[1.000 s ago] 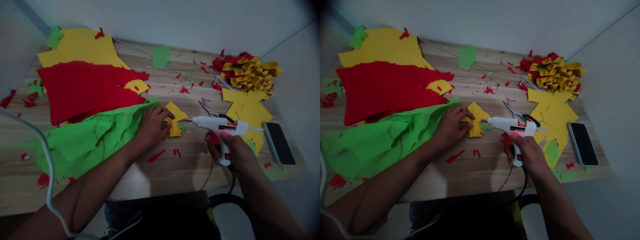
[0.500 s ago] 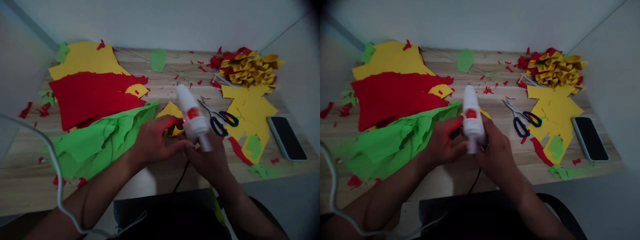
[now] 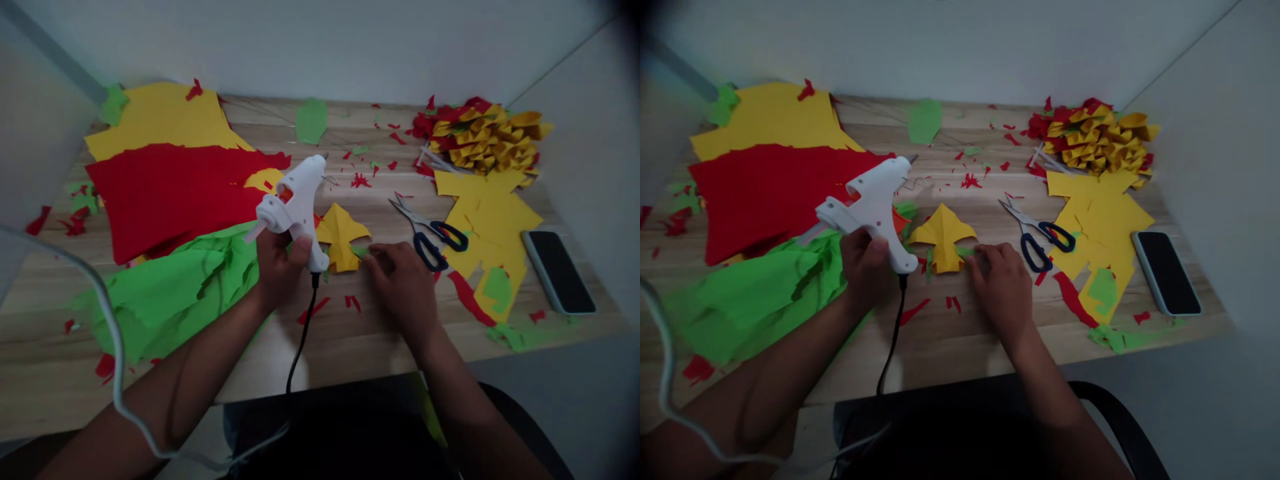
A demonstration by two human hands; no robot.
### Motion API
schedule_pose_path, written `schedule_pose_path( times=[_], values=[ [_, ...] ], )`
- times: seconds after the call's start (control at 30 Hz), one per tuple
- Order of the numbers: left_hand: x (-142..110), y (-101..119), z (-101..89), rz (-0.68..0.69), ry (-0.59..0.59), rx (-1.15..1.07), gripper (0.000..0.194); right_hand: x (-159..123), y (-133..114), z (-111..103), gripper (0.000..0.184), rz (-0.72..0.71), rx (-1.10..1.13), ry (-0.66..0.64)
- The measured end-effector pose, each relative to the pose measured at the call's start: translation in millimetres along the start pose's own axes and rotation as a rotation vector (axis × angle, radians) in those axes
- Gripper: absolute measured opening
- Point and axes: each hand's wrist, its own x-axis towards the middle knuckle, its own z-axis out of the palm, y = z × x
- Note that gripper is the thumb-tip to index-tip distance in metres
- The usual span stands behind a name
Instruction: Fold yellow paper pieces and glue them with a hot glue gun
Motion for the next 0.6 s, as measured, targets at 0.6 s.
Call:
schedule_pose_path(
  times=[0.6],
  values=[
    [-6, 0, 0.6, 0.043, 0.02, -0.062, 0.039, 26, -5, 6, 0.021, 0.072, 0.543, -0.164]
  ],
)
